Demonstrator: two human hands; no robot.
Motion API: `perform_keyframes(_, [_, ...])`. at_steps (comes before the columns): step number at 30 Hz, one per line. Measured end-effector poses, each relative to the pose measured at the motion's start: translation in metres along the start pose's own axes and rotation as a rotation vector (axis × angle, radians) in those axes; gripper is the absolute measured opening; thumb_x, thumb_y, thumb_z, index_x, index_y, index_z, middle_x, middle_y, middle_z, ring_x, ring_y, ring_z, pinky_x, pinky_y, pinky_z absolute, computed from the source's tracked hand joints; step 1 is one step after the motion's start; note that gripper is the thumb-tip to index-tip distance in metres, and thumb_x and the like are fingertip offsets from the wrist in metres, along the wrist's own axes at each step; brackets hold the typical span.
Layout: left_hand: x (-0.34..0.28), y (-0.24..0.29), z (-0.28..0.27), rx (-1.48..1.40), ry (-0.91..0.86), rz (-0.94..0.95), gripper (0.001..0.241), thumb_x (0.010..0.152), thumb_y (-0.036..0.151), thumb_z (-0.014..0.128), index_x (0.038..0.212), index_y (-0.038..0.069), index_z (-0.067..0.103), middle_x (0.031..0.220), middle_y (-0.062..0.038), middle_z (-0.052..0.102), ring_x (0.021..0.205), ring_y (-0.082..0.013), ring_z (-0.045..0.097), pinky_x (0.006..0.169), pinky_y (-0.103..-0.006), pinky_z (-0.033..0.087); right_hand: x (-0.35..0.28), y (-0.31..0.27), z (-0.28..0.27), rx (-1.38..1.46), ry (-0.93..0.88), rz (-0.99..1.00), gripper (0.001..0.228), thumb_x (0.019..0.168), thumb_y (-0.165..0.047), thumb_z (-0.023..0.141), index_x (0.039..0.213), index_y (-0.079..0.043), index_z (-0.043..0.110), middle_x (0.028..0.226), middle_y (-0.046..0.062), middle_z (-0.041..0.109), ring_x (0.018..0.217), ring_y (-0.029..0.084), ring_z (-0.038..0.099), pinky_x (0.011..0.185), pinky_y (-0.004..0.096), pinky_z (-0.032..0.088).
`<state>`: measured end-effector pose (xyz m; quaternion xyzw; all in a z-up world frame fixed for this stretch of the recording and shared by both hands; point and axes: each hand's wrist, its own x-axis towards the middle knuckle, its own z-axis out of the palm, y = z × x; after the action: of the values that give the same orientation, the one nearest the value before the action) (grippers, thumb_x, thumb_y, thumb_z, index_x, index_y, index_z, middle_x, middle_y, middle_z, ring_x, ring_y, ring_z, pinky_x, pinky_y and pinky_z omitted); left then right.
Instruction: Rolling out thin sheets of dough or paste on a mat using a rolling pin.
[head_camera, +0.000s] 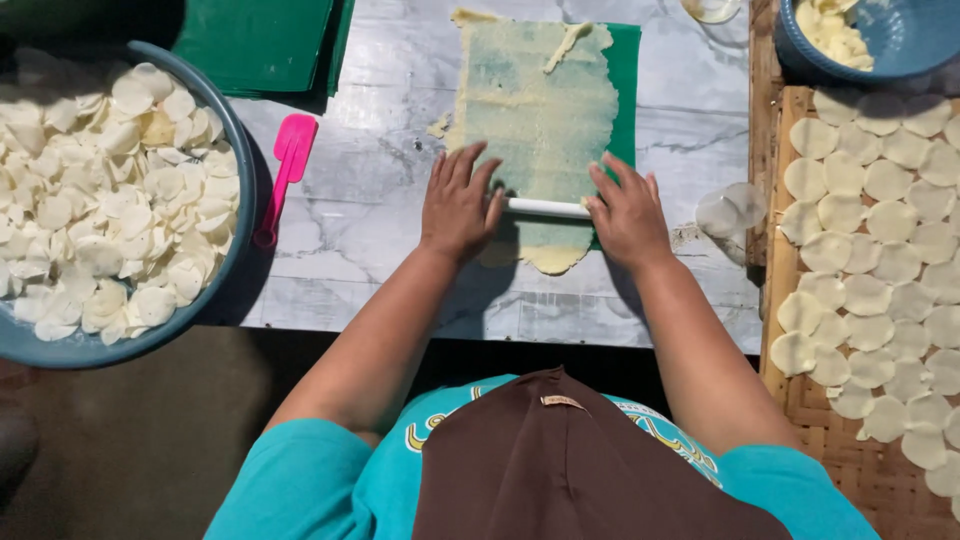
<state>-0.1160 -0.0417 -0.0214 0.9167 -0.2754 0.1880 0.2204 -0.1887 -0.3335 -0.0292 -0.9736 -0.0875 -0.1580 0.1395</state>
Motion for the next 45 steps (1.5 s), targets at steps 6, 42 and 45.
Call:
perform_keyframes(6, [-0.018,0.036,-0.020,0.039,-0.442,-0.119,0.057,0.109,0.042,0.032,0.160,0.016,0.038,0.168,-0.014,0.034,0.157,-0.0310,0.025,0.128,-0.0505,0.012,-0.031,-0.047,0.000,-0.162,-0.091,0.126,0.057,0.111,-0.039,0.041,0.160,-0.011,0.042,0.165,0.016,0.041,0.156,0.034,0.030,0.118,0.074,0.013])
perform_keyframes(42, [0.097,-0.025,0.023,0.037,0.010,-0.103,0.055,0.110,0.031,0.044,0.160,0.009,0.038,0.170,-0.014,0.029,0.159,-0.0302,0.022,0.129,-0.0515,0.003,0.109,-0.037,0.000,-0.082,0.094,0.317,0.062,0.108,-0.034,0.044,0.160,-0.001,0.035,0.171,0.022,0.023,0.159,0.036,0.017,0.115,0.075,-0.008])
perform_keyframes(45, [0.057,-0.017,0.028,0.046,-0.372,-0.217,0.064,0.110,0.045,0.030,0.164,0.010,0.026,0.173,-0.013,0.016,0.161,-0.0321,0.006,0.128,-0.0521,-0.003,0.068,-0.037,0.027,-0.110,-0.090,0.343,0.071,0.106,-0.045,0.043,0.158,0.003,0.036,0.171,0.024,0.023,0.159,0.039,0.016,0.115,0.081,0.000])
